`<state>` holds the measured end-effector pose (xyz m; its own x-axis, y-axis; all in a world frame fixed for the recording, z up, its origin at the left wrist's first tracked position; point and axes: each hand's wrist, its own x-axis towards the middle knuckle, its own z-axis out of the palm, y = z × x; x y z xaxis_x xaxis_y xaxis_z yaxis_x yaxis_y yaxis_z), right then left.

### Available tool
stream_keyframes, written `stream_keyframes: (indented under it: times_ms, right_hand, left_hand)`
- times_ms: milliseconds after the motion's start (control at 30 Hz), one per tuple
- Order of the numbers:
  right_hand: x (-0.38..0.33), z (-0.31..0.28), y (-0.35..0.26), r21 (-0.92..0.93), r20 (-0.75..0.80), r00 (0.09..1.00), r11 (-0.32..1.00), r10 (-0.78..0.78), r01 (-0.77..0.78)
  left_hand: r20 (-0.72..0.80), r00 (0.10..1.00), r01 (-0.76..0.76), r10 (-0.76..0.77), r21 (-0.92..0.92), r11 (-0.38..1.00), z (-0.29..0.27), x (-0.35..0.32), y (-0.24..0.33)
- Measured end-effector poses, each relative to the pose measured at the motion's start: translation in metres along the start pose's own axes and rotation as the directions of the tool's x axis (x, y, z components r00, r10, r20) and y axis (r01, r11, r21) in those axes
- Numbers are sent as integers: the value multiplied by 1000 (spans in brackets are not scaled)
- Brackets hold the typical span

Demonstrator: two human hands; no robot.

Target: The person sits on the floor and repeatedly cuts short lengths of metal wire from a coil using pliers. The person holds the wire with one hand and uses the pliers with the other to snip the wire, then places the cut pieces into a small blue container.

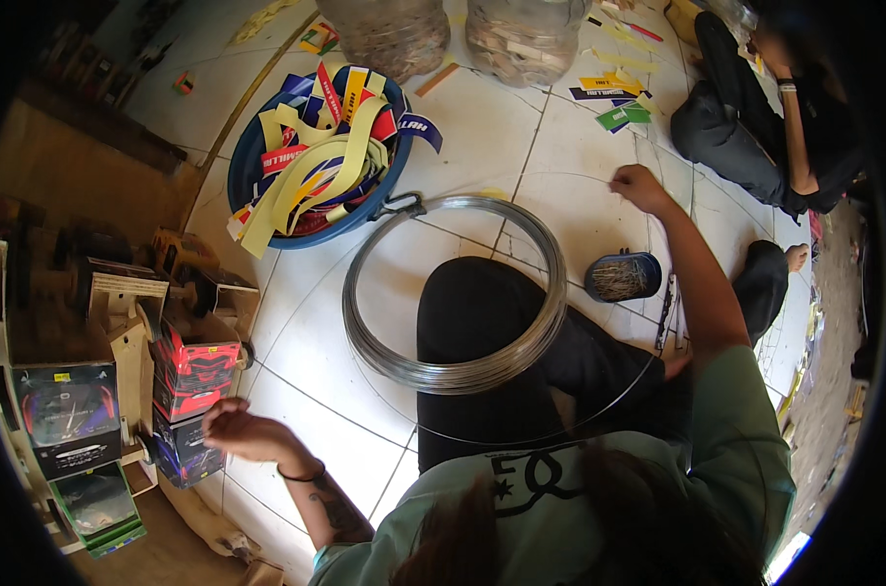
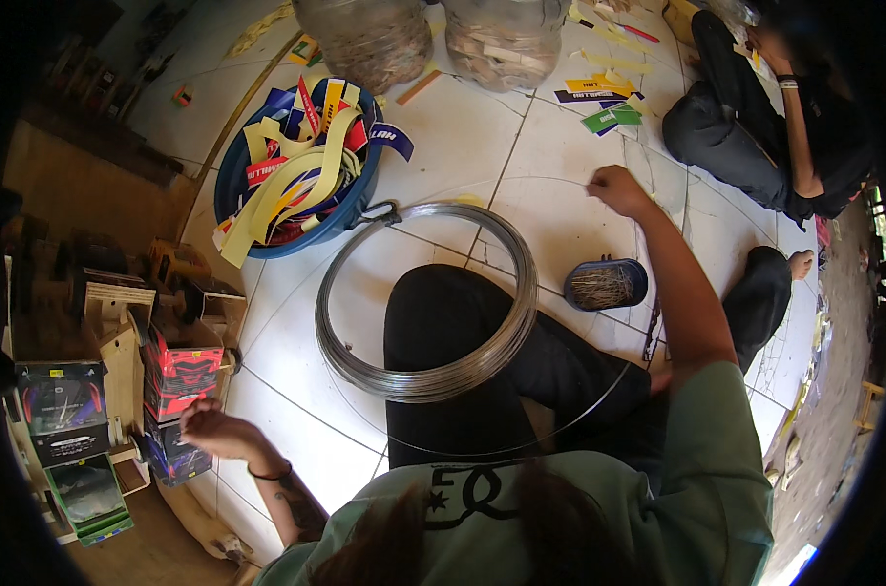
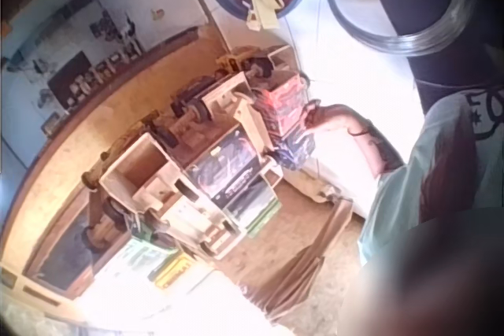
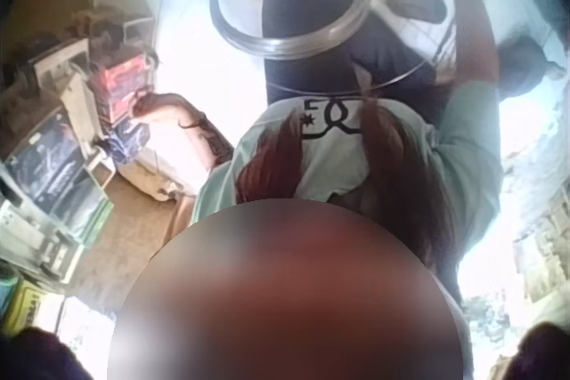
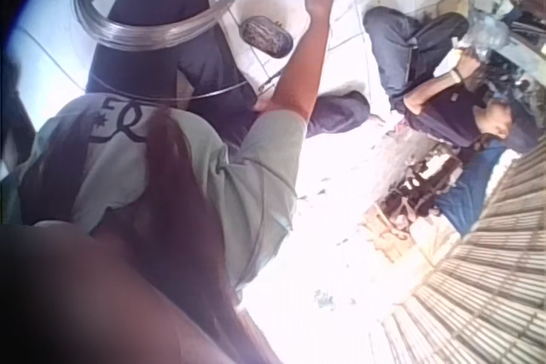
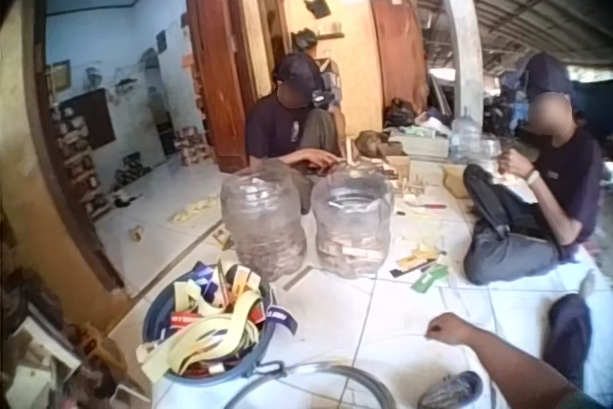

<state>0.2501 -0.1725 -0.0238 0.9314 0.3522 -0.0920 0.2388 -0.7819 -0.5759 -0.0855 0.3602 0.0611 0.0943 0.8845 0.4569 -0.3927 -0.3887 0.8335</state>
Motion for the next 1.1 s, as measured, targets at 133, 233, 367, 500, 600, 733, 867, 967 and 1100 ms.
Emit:
stream_keyframes:
  times_ms: [133,233,367,500,600,733,867,967,1100]
  right_hand:
    - [-63,-59,20,5,-88,977,980,196,-197]
    - [-121,-106,27,251,-157,867,869,472,-427]
    - [-193,-144,25,587,-157,796,703,584,-401]
    - [-235,-147,19,783,-156,797,564,583,-260]
    - [-253,-141,14,878,-138,837,456,530,-144]
    - [-273,-147,4,979,-38,872,195,488,-66]
    - [-279,-140,-17,998,69,905,-18,419,-68]
    - [-257,-126,-38,990,108,942,-123,317,-72]
    - [-217,-124,-53,975,135,935,-212,327,-67]
  left_hand:
    - [169,915,305,-366,303,903,-6,-24,-37]
    - [18,698,662,-716,366,654,-8,-31,-34]
    - [508,860,-265,-47,524,809,7,-63,18]
    - [968,203,-90,-149,170,981,39,-126,92]
    - [893,-426,-7,142,-160,987,72,-182,120]
    - [676,-737,54,8,46,997,67,-219,138]
    - [738,-674,103,34,49,993,32,-182,124]
    - [811,-585,-62,-10,-32,998,-8,-140,116]
    - [827,-562,-363,27,-276,890,-65,-99,107]
